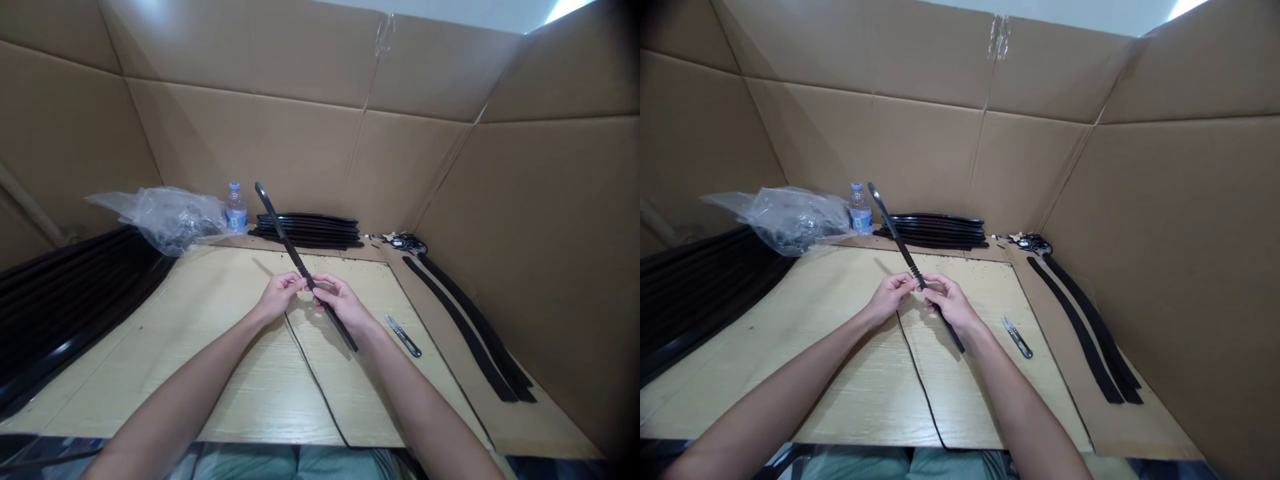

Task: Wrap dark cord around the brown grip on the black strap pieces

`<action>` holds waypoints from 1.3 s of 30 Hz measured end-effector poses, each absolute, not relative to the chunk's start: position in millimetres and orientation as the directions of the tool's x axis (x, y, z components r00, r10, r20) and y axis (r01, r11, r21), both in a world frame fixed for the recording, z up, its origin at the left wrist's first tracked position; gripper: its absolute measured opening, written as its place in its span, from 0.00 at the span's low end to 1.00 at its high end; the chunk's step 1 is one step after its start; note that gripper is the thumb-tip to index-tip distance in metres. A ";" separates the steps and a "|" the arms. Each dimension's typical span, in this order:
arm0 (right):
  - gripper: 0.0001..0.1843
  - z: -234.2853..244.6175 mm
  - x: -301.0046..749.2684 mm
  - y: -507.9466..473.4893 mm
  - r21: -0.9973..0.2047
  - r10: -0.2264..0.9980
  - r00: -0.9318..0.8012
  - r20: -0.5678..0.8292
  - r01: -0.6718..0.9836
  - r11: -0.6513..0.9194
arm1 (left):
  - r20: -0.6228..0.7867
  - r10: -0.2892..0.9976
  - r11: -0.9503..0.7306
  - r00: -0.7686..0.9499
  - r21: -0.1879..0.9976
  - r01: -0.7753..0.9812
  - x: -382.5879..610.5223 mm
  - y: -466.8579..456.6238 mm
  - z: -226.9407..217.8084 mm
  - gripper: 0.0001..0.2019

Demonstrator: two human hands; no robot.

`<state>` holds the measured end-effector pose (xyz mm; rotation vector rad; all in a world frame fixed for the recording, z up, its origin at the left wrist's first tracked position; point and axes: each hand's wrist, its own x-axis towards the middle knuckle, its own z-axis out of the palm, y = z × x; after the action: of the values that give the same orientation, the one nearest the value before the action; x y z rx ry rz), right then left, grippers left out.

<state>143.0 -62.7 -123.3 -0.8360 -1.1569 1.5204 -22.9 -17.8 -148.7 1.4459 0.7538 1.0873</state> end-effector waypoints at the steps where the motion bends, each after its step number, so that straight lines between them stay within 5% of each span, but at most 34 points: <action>1: 0.23 -124.7 140.6 -62.8 -0.950 0.975 -0.222 0.026 -0.308 -0.045 | 0.206 0.906 -0.174 0.369 0.978 -0.117 -22.5 -17.8 -149.2 0.16; 3: 0.27 -127.1 135.6 -63.2 -0.951 0.985 -0.173 0.001 -0.304 -0.052 | 0.200 0.907 -0.168 0.371 0.979 -0.116 -21.3 -18.1 -150.4 0.16; 8: 0.16 -128.3 129.4 -64.5 -0.974 0.969 -0.227 0.095 -0.223 0.043 | 0.194 0.898 -0.149 0.395 0.979 -0.142 -19.7 -20.1 -150.8 0.17; 14: 0.23 -129.3 133.8 -65.1 -0.977 0.975 -0.209 0.070 -0.211 0.025 | 0.178 0.902 -0.130 0.393 0.981 -0.147 -22.4 -23.2 -145.6 0.15; 21: 0.15 -128.8 131.8 -60.4 -0.964 0.986 -0.127 0.111 -0.256 0.076 | 0.167 0.903 -0.110 0.397 0.981 -0.162 -23.9 -22.3 -141.1 0.15; 27: 0.27 -129.9 132.7 -60.1 -0.981 0.990 -0.108 0.087 -0.184 0.066 | 0.183 0.913 -0.131 0.364 0.978 -0.165 -26.5 -21.0 -140.7 0.17; 39: 0.20 -125.6 135.8 -66.2 -0.968 0.969 -0.210 0.126 -0.238 0.074 | 0.234 0.888 -0.193 0.396 0.971 -0.139 -26.8 -22.4 -137.2 0.16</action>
<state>135.8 -66.2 -125.6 -0.8481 -1.2398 1.3941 -26.8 -22.4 -137.2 1.4642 0.7106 1.0833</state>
